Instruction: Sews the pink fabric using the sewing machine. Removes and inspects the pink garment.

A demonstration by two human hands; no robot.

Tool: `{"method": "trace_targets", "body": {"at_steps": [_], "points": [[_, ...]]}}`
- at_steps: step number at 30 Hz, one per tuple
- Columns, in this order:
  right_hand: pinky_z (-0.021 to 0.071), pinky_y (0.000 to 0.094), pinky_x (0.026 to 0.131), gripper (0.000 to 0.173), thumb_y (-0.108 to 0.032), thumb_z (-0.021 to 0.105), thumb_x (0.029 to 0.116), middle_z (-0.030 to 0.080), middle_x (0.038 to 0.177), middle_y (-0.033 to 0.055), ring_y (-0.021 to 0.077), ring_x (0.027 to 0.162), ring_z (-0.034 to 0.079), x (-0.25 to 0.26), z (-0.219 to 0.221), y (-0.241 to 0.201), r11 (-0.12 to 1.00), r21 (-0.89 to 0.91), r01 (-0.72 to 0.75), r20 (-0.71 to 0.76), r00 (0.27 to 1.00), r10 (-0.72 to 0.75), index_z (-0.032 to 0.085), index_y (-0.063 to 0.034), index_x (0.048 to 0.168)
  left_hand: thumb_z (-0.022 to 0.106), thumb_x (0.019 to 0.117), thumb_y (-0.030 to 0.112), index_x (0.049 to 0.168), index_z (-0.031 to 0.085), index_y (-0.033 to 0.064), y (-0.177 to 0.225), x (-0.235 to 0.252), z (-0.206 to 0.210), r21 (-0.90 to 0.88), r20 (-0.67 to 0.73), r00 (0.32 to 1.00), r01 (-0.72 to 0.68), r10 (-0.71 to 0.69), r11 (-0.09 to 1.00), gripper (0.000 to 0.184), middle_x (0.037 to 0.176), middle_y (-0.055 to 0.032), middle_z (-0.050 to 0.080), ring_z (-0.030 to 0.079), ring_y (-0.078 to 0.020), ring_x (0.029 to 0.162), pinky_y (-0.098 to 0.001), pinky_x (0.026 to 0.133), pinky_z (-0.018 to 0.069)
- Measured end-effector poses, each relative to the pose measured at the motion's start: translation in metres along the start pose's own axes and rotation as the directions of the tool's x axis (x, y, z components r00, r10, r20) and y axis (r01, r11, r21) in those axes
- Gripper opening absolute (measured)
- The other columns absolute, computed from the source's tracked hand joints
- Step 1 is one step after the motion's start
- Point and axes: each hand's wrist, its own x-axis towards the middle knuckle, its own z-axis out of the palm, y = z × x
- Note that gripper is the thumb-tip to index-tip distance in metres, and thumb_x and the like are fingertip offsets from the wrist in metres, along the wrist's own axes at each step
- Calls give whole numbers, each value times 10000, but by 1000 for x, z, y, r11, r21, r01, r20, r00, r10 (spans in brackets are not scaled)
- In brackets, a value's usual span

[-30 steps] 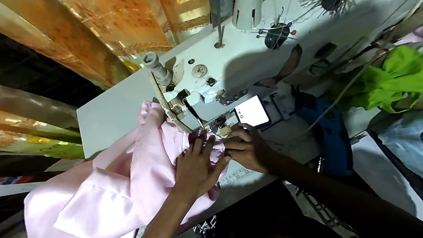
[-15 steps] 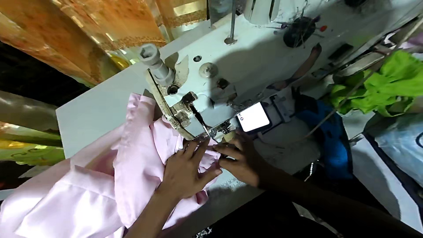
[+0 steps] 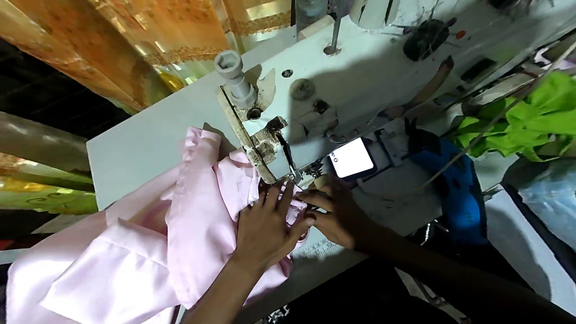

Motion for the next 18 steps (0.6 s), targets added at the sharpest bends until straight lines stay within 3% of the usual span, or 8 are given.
{"method": "trace_targets", "body": {"at_steps": [9, 14, 18], "points": [[366, 567, 1084, 220, -199, 544, 1016, 708, 1252, 23, 270, 1205, 612, 0, 1, -1, 1000, -14, -19, -16, 1000, 19, 762, -178, 1002, 178, 984, 748, 1336, 691, 173, -1, 2, 2, 0, -19, 1000, -1, 1, 1000, 847, 1219, -159, 684, 669, -390, 1050, -571, 717, 508], [387, 562, 1087, 222, -172, 545, 1010, 709, 1277, 17, 282, 1231, 612, 0, 0, -1, 999, 6, -43, -34, 999, 43, 765, -176, 988, 231, 996, 726, 1363, 677, 188, 6, -4, -10, -80, 11, 1000, 24, -23, 997, 790, 1412, -127, 630, 614, -381, 1254, -665, 911, 454], [378, 572, 1095, 219, -175, 565, 1001, 712, 1278, 23, 301, 1251, 602, -2, 1, -2, 998, 17, -61, -32, 998, 61, 782, -183, 1026, 229, 1008, 689, 1371, 673, 190, 13, -5, -5, -75, 12, 996, 91, -91, 993, 761, 1404, -138, 625, 594, -391, 1267, -679, 907, 430]]}}
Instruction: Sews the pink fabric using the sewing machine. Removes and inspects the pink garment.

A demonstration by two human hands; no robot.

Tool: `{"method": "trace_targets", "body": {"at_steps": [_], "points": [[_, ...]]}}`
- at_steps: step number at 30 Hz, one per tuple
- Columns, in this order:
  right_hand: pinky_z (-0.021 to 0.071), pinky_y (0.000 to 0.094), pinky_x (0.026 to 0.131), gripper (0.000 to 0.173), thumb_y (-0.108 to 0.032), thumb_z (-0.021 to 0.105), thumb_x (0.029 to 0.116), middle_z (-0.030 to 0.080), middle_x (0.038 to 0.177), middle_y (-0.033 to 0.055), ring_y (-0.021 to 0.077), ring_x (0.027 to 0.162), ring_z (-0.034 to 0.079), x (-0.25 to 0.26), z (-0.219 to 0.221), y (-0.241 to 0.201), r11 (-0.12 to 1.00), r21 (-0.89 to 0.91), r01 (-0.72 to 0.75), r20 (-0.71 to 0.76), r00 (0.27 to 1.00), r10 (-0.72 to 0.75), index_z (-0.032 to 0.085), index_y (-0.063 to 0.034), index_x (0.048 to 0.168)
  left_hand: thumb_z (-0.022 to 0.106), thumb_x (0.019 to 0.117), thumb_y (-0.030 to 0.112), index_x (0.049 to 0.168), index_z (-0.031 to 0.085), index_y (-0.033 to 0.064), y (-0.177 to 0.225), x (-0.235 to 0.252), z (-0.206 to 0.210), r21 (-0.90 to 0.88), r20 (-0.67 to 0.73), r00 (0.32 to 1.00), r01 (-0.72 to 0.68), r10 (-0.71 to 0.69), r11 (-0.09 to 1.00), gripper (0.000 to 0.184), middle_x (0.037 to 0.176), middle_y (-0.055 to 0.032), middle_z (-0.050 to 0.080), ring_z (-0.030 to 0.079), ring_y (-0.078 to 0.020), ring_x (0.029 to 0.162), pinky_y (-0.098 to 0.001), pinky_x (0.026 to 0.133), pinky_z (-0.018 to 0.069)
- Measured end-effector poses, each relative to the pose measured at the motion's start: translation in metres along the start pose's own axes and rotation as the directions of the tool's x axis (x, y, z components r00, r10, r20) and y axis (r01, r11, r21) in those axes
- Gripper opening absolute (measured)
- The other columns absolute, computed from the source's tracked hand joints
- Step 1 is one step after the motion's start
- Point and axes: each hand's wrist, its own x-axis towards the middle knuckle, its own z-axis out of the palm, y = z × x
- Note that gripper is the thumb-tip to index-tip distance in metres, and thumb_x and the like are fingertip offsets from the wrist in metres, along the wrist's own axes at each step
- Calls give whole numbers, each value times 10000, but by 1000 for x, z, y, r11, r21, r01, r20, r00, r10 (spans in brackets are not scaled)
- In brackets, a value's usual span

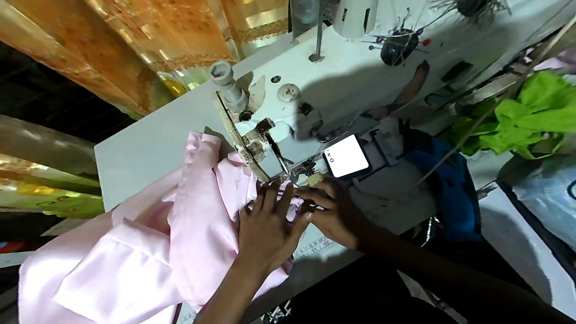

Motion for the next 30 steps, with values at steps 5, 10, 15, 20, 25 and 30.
{"method": "trace_targets", "body": {"at_steps": [5, 10, 15, 20, 25, 30], "points": [[356, 562, 1105, 218, -168, 564, 1003, 705, 1292, 17, 290, 1237, 602, 0, 2, 1, 1000, 5, -6, -14, 1000, 6, 782, -183, 998, 230, 1002, 693, 1381, 666, 195, 1, 3, 5, 24, -17, 1000, 23, -23, 999, 763, 1305, -161, 659, 621, -395, 1187, -651, 840, 450], [348, 580, 1106, 218, -143, 564, 991, 702, 1299, 19, 296, 1245, 603, 1, 1, -1, 1000, -6, -11, 4, 1000, 11, 778, -184, 989, 211, 1000, 705, 1360, 680, 185, -1, 2, 8, 50, -38, 999, 8, -6, 999, 787, 1266, -164, 675, 637, -401, 1141, -629, 822, 459], [353, 580, 1101, 217, -164, 555, 998, 696, 1308, 27, 315, 1274, 584, 2, 0, -1, 1000, -13, -16, 16, 1000, 17, 769, -176, 961, 221, 993, 720, 1316, 708, 161, -3, 2, 8, 52, -78, 997, -23, 27, 998, 809, 1178, -178, 698, 653, -412, 1089, -627, 784, 468], [365, 566, 1092, 210, -160, 554, 995, 691, 1312, 25, 314, 1262, 585, 0, 0, 0, 1000, -23, -12, 1, 1000, 12, 760, -194, 978, 206, 972, 760, 1288, 722, 146, -1, 2, 7, 48, -90, 996, -25, 29, 999, 862, 1174, -163, 702, 647, -397, 1098, -623, 800, 452], [368, 558, 1094, 202, -163, 562, 993, 693, 1310, 26, 310, 1274, 574, 1, 1, 0, 1000, 0, -23, -3, 1000, 23, 763, -183, 987, 199, 967, 763, 1302, 713, 162, 0, 6, 7, 61, -76, 997, 1, 4, 998, 859, 1152, -149, 707, 651, -396, 1064, -611, 767, 452], [367, 539, 1091, 181, -173, 560, 998, 684, 1323, 10, 292, 1286, 566, 2, 0, -1, 999, -30, -39, 17, 999, 40, 737, -202, 974, 184, 964, 781, 1251, 739, 153, -3, 5, 7, 64, -100, 994, -29, 35, 998, 886, 1094, -164, 711, 660, -406, 1008, -609, 742, 462]]}}
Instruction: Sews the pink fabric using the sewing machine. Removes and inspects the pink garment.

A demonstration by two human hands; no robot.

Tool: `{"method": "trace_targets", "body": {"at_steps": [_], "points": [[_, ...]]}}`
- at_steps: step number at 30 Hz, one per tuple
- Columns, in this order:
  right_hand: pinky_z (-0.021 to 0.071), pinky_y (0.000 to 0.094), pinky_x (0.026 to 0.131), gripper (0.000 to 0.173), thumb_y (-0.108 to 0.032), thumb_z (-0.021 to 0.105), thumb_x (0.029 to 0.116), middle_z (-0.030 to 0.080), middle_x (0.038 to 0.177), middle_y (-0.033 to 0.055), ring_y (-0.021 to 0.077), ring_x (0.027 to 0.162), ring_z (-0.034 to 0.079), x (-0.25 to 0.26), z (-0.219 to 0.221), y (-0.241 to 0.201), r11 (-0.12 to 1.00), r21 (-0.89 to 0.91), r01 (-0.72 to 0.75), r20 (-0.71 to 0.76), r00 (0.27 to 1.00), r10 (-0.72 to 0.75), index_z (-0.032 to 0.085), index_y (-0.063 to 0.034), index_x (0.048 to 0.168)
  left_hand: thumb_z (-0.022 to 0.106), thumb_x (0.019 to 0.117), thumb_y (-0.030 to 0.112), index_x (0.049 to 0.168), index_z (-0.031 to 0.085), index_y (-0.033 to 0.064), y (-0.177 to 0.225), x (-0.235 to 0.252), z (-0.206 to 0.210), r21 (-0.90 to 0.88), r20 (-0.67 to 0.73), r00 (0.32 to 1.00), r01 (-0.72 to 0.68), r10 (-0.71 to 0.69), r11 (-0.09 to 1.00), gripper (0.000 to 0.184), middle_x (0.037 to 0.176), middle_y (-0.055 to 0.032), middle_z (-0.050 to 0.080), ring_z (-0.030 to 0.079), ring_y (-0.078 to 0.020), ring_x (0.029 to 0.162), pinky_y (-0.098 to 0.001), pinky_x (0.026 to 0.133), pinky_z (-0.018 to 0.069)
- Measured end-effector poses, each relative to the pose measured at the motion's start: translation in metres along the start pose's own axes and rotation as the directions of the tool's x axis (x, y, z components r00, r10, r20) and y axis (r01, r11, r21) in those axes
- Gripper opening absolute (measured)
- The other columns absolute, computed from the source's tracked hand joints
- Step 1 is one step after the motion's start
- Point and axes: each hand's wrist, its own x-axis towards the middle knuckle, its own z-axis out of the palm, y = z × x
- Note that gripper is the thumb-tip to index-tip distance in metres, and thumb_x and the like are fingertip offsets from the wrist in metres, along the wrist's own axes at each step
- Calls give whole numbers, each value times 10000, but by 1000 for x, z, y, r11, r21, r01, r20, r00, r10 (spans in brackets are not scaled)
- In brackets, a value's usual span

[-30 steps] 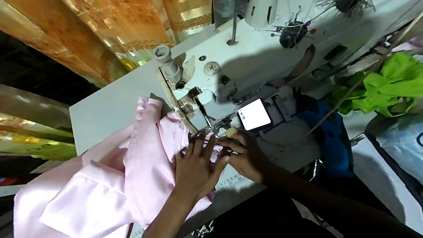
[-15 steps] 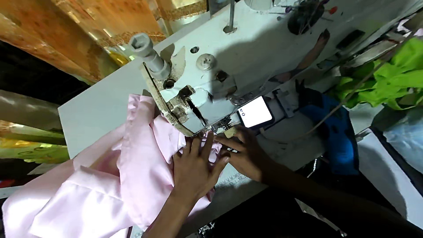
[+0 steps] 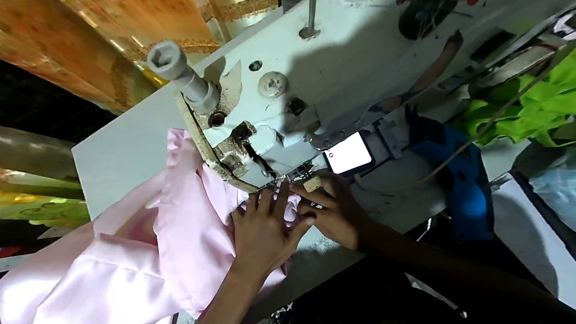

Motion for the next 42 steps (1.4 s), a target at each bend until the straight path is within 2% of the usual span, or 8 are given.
{"method": "trace_targets", "body": {"at_steps": [10, 15, 21, 26, 30, 34, 38, 42], "points": [[452, 510, 993, 151, -166, 643, 969, 710, 1079, 51, 306, 1145, 606, 2, -2, 3, 995, 103, -9, -90, 996, 18, 789, -199, 991, 576, 921, 517, 1068, 765, 49, -3, -1, -59, 119, 102, 987, -136, 125, 983, 525, 1055, -174, 719, 712, -381, 912, -533, 716, 564], [471, 498, 925, 170, -195, 629, 972, 721, 1015, 36, 282, 1070, 632, 15, -13, 13, 982, 186, 38, -32, 999, -32, 796, -172, 950, 388, 1005, 618, 930, 784, 109, 13, -15, -73, 201, 137, 968, -236, 212, 951, 649, 812, -79, 741, 675, -310, 735, -539, 766, 461], [516, 466, 911, 146, -158, 646, 944, 712, 1046, 60, 290, 1046, 630, 32, -22, 9, 957, 284, 49, 52, 996, -66, 778, -103, 915, 529, 910, 299, 1012, 754, 71, 8, -10, -78, -77, 225, 926, -292, 302, 953, 336, 1126, -121, 735, 710, -309, 1046, -516, 876, 553], [509, 404, 905, 193, -182, 623, 970, 703, 1013, 39, 245, 1039, 622, 29, -22, 21, 946, 309, 97, 70, 990, -124, 769, -98, 877, 514, 919, 290, 1001, 665, 1, 6, -1, -71, -164, 185, 976, -83, 113, 983, 336, 600, -65, 565, 581, -247, 506, -444, 477, 480], [491, 382, 935, 198, -201, 628, 972, 727, 1025, 9, 205, 1043, 627, 28, -15, 22, 932, 350, 95, -4, 995, -100, 781, -104, 892, 495, 1003, 566, 1097, 732, 52, 0, 15, -71, -174, 151, 985, -57, 84, 983, 574, 884, -91, 720, 690, -238, 730, -460, 613, 562], [484, 435, 967, 202, -169, 599, 977, 746, 1090, 4, 235, 1125, 633, 26, -13, 21, 939, 319, 126, -41, 992, -119, 760, -112, 869, 401, 1051, 382, 1121, 769, 96, -1, 21, -63, -193, 222, 958, -137, 179, 972, 471, 1205, -79, 736, 681, -252, 1162, -501, 979, 528], [431, 436, 908, 218, -183, 568, 1000, 747, 1021, -18, 215, 1072, 626, 24, -12, 23, 948, 291, 129, -39, 992, -123, 743, -144, 876, 405, 984, 347, 1111, 702, 46, -3, 17, -57, -217, 206, 977, -9, 55, 976, 442, 948, -86, 737, 719, -245, 896, -499, 775, 564], [435, 429, 870, 193, -161, 579, 975, 719, 912, -9, 208, 974, 630, 24, -8, 16, 954, 288, 79, -57, 996, -66, 743, -145, 875, 368, 1010, 359, 1240, 727, 70, -6, 16, -53, -192, 253, 965, -21, 70, 981, 515, 1219, -100, 733, 689, -287, 1115, -531, 883, 528]]}}
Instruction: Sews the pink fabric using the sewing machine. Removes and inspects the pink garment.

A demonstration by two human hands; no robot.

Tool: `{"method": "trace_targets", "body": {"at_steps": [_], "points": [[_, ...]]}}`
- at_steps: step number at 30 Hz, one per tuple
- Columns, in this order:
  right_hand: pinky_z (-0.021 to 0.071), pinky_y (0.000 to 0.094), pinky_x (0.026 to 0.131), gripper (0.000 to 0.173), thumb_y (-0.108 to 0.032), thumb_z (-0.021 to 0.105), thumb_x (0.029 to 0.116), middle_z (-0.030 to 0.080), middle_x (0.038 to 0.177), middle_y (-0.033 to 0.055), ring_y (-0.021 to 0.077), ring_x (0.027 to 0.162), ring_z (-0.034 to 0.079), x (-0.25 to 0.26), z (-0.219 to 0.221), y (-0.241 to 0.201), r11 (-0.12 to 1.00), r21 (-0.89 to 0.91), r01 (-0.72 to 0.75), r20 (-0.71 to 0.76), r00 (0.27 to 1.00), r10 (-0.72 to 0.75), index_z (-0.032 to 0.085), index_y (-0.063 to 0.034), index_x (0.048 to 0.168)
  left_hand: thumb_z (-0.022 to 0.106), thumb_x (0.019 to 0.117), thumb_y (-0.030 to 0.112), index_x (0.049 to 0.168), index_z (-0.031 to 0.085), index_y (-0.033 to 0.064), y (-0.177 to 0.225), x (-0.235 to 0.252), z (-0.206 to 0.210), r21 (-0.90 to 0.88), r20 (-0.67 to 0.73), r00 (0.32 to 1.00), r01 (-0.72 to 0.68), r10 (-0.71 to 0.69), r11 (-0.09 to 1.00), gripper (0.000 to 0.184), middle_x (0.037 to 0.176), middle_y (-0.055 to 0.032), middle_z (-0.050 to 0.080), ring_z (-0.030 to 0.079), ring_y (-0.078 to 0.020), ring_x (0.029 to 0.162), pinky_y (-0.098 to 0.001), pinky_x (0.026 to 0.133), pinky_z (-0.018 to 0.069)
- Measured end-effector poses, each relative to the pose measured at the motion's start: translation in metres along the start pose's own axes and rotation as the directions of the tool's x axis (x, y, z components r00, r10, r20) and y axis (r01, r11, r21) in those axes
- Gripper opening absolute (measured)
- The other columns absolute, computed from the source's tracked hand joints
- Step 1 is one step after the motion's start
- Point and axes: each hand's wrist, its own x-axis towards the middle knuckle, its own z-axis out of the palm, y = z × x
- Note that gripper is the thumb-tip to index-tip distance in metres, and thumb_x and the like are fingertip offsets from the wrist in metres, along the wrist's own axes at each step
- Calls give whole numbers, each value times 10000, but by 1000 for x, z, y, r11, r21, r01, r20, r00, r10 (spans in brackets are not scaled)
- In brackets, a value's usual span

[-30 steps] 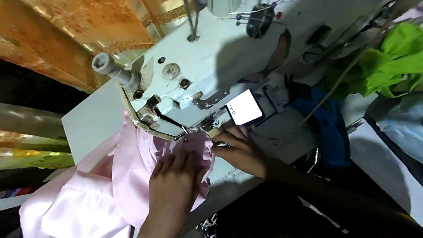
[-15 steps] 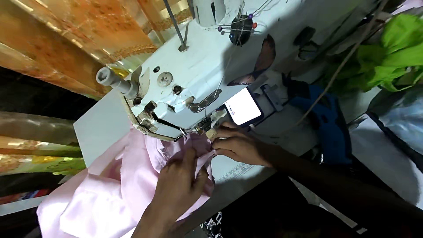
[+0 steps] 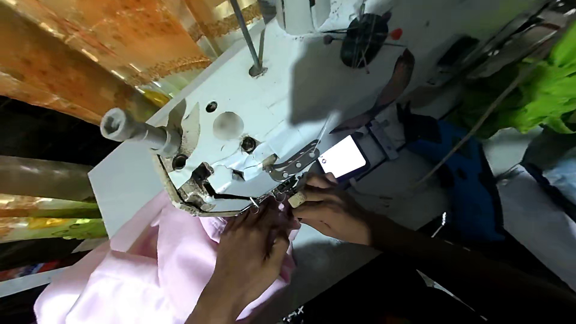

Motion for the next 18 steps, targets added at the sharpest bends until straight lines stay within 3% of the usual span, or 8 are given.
{"method": "trace_targets", "body": {"at_steps": [4, 8, 11, 18], "points": [[446, 428, 852, 185, -123, 588, 946, 724, 890, 3, 214, 953, 639, 1, 1, -7, 997, 25, -68, -18, 997, 68, 754, -133, 864, 342, 1016, 346, 1185, 764, 139, 6, 6, 0, 29, 33, 999, 20, -21, 999, 499, 1261, -57, 724, 656, -289, 1171, -548, 898, 474], [446, 417, 832, 186, -122, 581, 953, 713, 883, 4, 218, 957, 631, 1, 4, -8, 997, 23, -78, -16, 997, 78, 744, -129, 864, 322, 1018, 340, 1202, 761, 167, 11, 9, 1, -32, 51, 995, 86, -84, 996, 507, 1250, -131, 700, 616, -343, 1206, -596, 938, 424], [432, 409, 849, 188, -120, 582, 952, 718, 891, -6, 206, 963, 629, 1, 4, -8, 997, 12, -76, -20, 997, 76, 754, -139, 879, 314, 1027, 354, 1240, 750, 190, 14, 9, 4, -83, 66, 987, 152, -147, 985, 512, 1316, -151, 665, 564, -360, 1287, -625, 985, 391], [441, 432, 845, 180, -109, 585, 938, 711, 869, 13, 219, 916, 637, 4, 6, -9, 996, 9, -89, -37, 995, 89, 753, -123, 876, 281, 1044, 372, 1313, 717, 184, 13, 4, 10, -93, 64, 979, 198, -193, 976, 546, 1343, -169, 644, 544, -396, 1294, -636, 953, 418]]}}
